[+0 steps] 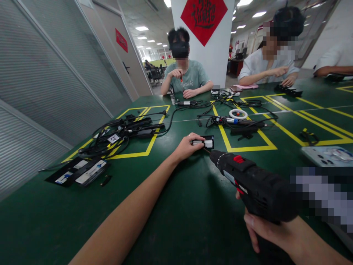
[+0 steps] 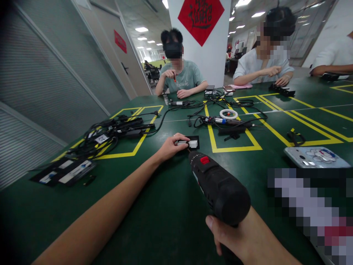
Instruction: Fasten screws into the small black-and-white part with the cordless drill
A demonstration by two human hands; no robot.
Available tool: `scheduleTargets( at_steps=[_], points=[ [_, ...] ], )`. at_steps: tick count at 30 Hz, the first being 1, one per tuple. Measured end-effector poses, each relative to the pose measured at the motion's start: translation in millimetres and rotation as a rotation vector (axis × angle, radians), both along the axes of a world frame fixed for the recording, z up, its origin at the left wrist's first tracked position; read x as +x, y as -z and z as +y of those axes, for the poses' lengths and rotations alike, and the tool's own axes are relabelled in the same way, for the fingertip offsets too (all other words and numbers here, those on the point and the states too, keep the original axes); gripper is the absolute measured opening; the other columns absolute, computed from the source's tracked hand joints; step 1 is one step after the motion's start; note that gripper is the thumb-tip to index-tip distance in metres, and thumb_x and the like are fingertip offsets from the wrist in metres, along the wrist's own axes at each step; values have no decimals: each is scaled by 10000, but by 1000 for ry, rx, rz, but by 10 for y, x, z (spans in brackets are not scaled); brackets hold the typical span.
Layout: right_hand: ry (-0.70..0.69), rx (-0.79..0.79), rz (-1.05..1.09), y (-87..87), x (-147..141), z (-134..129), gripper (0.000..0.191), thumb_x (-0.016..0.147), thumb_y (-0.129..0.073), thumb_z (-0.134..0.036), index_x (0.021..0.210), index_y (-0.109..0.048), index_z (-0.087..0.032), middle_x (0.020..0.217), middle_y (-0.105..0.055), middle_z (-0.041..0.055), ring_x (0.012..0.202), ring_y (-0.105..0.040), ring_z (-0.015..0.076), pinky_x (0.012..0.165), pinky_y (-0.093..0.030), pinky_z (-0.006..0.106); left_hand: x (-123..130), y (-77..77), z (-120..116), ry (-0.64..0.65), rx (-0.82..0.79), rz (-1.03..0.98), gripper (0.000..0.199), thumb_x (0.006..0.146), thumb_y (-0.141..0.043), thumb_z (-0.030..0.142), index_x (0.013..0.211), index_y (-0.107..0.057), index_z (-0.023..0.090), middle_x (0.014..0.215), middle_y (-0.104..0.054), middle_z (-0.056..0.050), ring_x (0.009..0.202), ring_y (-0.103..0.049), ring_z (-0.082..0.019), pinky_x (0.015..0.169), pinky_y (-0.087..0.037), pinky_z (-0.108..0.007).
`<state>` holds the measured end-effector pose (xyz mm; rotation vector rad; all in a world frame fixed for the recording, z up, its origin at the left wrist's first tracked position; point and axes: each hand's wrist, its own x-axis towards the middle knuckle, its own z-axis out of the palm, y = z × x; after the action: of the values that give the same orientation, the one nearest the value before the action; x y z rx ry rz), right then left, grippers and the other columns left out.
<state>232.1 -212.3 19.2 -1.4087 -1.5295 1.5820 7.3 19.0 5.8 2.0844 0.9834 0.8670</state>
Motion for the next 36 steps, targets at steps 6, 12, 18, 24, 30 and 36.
scheduleTargets(
  at_steps=[6,12,18,24,30,36],
  points=[
    [-24,45,16,0,19,16,543,860,-455,-538,1168,-522,-97,515,-610,24,455,-590,181,568,-448,342,-6,-2,2,8,-2,-5,321,759,-600,371,1024,-646,195,1061,-561,-69,990,-528,-186,770,-453,-276],
    [-29,-2,22,-22,18,7,546,856,-458,-536,1160,-511,-85,522,-613,30,466,-599,189,552,-452,336,-9,15,8,10,17,-7,309,762,-602,364,1021,-646,200,1054,-566,-63,992,-530,-183,789,-447,-281],
    [45,-30,69,-48,-7,-11,575,837,-509,-497,1242,-387,-108,545,-618,9,473,-602,187,540,-458,326,-14,13,25,13,20,16,310,756,-606,349,1025,-647,200,1051,-571,-64,985,-531,-184,818,-446,-295],
    [19,8,60,-54,6,-9,645,849,-487,-511,1334,-322,-119,536,-616,7,461,-600,194,540,-471,349,-20,5,37,23,21,19,305,760,-608,351,1027,-648,210,1060,-578,-60,1001,-533,-188,835,-440,-304],
    [-34,21,-23,-36,25,1,527,856,-433,-576,1072,-557,-111,542,-607,35,487,-601,190,576,-458,353,-28,-1,27,28,17,8,308,765,-603,368,1028,-649,214,1073,-579,-58,1023,-530,-193,860,-433,-315],
    [-95,6,-35,-107,27,19,574,865,-390,-591,535,-572,-157,619,-609,76,531,-588,167,581,-454,330,-35,-8,30,34,12,-1,304,763,-608,362,1024,-652,212,1058,-578,-62,1017,-534,-193,893,-426,-330]
  ],
)
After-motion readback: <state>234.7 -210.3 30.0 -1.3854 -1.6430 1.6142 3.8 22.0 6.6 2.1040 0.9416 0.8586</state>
